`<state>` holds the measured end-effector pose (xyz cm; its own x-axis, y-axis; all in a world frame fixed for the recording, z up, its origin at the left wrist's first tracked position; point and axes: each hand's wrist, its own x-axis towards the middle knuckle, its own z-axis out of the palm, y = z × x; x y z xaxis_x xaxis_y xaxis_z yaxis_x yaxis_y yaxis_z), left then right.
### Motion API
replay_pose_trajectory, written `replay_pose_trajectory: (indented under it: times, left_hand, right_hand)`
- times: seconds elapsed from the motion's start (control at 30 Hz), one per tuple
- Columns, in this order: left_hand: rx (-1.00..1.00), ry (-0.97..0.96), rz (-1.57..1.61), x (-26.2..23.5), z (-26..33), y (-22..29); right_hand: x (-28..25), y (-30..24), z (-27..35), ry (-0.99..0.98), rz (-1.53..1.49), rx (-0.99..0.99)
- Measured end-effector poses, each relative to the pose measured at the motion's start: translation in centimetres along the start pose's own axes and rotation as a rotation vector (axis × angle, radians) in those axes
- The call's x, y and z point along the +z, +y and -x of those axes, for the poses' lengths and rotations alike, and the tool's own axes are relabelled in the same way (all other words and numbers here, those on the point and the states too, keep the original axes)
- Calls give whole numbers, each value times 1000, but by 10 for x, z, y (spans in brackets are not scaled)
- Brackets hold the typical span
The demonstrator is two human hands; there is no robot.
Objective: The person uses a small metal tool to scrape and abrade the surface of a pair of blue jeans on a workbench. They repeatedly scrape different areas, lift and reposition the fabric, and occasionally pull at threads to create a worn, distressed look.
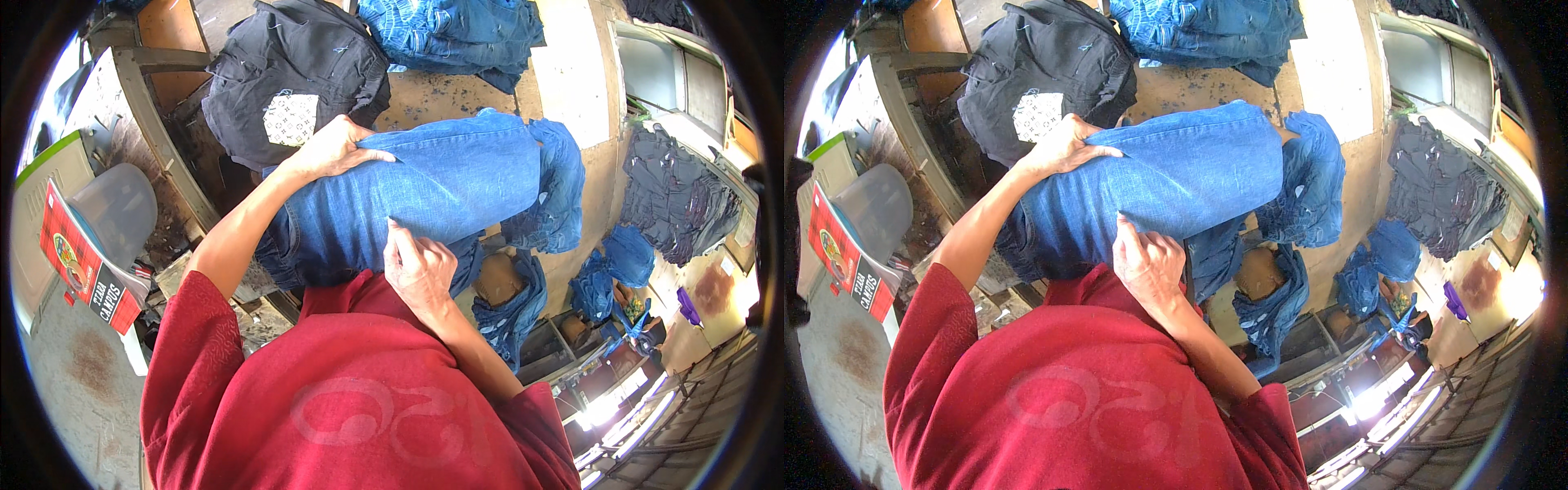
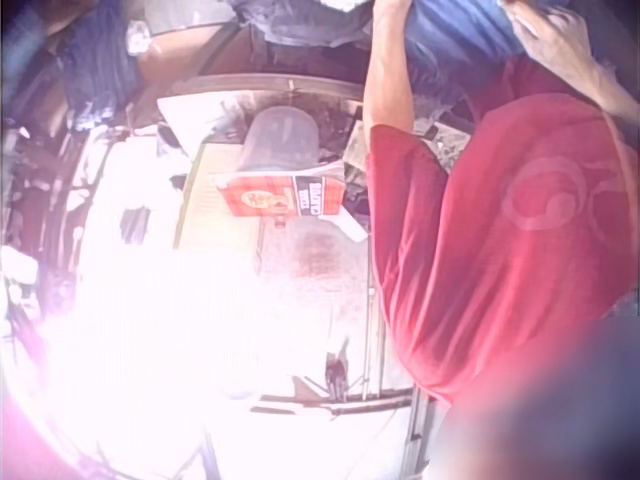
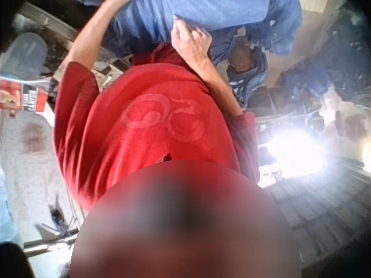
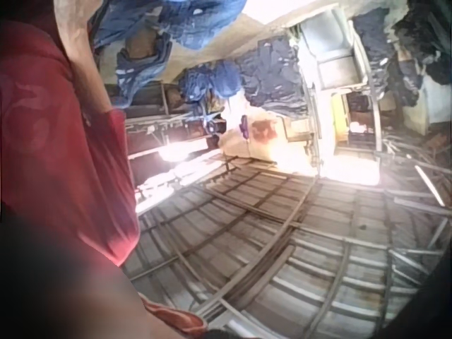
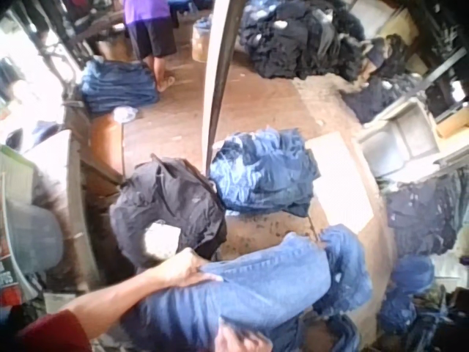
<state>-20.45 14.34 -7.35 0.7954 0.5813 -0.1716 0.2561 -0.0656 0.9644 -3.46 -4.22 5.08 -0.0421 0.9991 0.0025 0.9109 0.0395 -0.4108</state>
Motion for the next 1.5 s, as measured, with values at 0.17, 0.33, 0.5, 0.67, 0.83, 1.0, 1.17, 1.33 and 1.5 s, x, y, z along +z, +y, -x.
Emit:
replay_pose_trajectory:
  times: [0.17, 0.33, 0.5, 0.67, 0.83, 1.0, 1.17, 1.33, 1.5]
  left_hand:
    - [-182, -105, 163, -9, -4, -10]
    - [-462, -186, 264, -48, 7, -13]
    - [-100, 383, -512, -49, 50, 28]
    - [148, 658, -688, 20, 120, 80]
    - [25, 397, -732, 95, 171, 92]
    - [-46, 285, -642, 130, 183, 92]
    - [-2, 214, -556, 102, 152, 107]
    - [-435, 232, -643, 29, 37, 75]
    - [-482, -324, -157, -15, -7, 37]
  right_hand:
    - [5, 13, -1, 55, -270, 178]
    - [-5, 57, 30, 136, -489, 439]
    - [-41, 166, 50, 550, -812, 1382]
    - [-46, 245, 47, 292, -1742, 1606]
    - [-17, 294, 51, 393, -1833, 1430]
    - [-10, 326, 54, 541, -1368, 1548]
    - [-8, 324, 43, 407, -1192, 1556]
    - [-32, 254, 36, 405, -624, 1012]
    - [-22, 95, 28, 193, -363, 264]
